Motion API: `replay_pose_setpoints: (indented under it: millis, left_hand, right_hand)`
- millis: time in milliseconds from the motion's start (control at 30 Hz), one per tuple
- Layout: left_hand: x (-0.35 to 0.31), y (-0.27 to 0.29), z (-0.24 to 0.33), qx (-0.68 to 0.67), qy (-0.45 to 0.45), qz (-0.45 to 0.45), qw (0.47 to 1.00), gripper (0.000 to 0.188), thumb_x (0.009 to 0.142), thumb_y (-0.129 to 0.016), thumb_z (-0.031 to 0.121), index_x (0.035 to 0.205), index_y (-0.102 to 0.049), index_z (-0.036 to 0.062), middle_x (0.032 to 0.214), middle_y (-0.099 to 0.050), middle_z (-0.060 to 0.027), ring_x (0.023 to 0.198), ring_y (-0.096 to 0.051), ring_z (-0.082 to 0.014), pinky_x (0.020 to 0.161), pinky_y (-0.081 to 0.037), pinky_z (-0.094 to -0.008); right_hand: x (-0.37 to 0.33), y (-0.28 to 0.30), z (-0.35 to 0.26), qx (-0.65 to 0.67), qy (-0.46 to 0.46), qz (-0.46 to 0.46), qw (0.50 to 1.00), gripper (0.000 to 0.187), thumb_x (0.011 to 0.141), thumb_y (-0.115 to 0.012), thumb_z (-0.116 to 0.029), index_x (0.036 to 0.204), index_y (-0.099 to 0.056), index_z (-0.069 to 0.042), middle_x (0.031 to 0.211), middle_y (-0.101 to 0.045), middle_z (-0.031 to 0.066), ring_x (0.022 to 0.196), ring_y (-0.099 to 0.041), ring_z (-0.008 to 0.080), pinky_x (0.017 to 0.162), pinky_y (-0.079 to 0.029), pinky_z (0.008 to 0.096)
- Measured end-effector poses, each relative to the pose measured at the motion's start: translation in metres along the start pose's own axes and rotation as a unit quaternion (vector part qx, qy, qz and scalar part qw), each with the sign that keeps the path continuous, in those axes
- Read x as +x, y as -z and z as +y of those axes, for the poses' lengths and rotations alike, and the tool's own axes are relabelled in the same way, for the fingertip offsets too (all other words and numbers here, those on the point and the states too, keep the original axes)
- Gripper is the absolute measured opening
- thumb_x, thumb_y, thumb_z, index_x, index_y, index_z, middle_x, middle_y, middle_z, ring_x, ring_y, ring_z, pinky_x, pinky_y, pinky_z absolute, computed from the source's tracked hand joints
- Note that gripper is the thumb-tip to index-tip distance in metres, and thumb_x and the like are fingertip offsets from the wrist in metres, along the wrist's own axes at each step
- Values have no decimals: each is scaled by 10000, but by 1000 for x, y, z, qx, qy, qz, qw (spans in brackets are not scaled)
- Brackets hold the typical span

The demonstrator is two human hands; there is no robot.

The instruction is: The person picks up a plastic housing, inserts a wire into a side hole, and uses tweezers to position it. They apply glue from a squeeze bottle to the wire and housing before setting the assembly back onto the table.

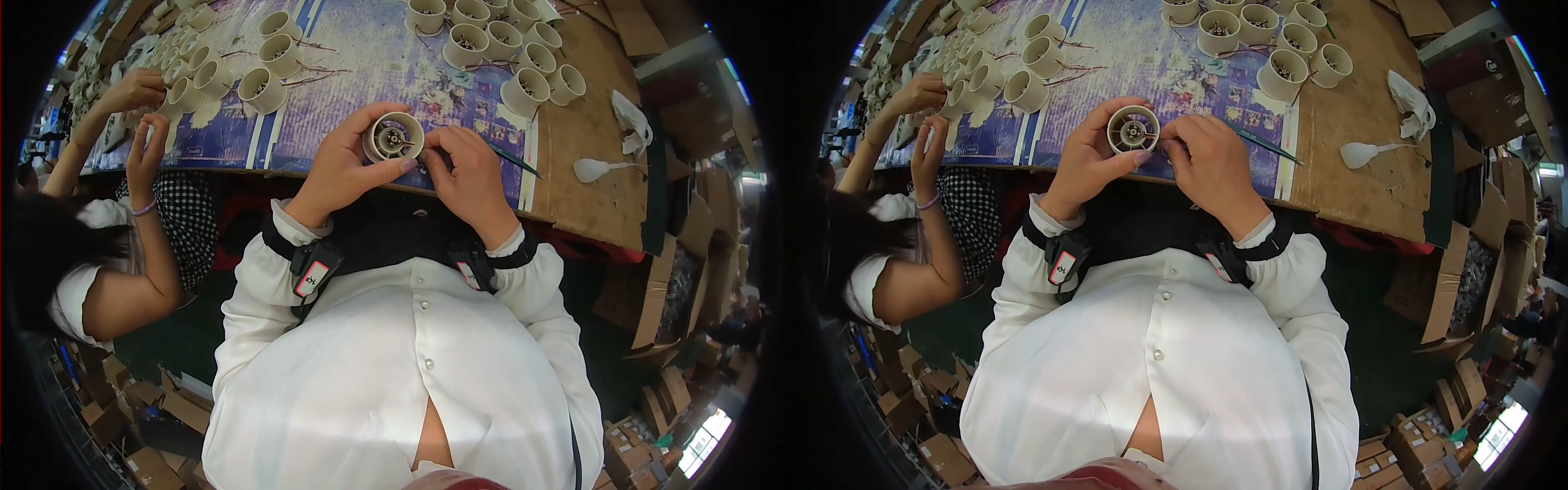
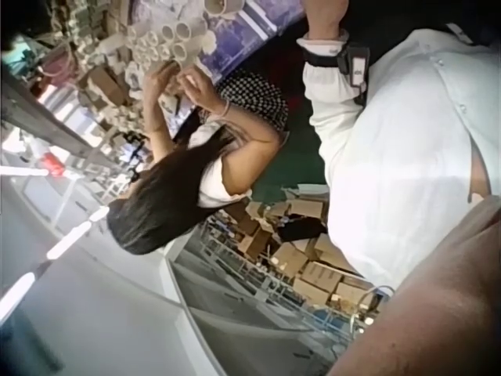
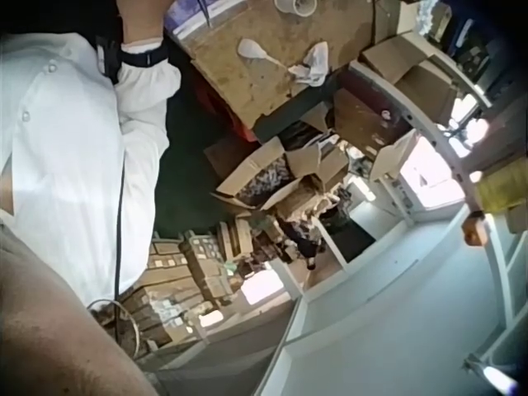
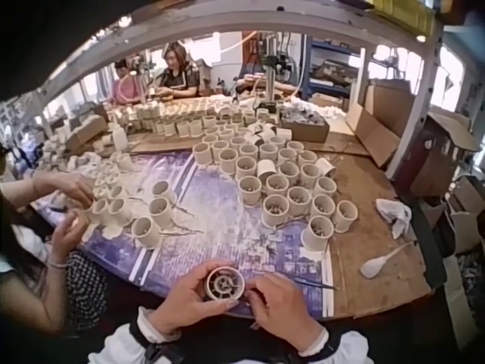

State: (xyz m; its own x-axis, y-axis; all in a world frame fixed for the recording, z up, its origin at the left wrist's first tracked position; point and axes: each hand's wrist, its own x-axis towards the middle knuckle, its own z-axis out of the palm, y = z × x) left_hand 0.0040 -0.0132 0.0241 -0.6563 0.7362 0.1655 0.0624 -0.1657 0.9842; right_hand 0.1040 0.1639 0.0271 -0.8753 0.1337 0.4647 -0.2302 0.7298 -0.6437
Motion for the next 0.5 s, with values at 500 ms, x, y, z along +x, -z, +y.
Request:
replay_pose_setpoints:
  millis: [500]
  left_hand:
    - [-1, 3, 4, -39, 34, -4, 999, 566, 925, -608, 60, 1459, -422, 38, 1357, -566, -112, 1249, -538, -183, 1078, -417, -336]
  right_hand:
    - [-1, -2, -7, 84, -29, 18, 996, 165, 825, -727, -2, 982, -679, -22, 901, -681, 97, 833, -661, 270, 723, -509, 330]
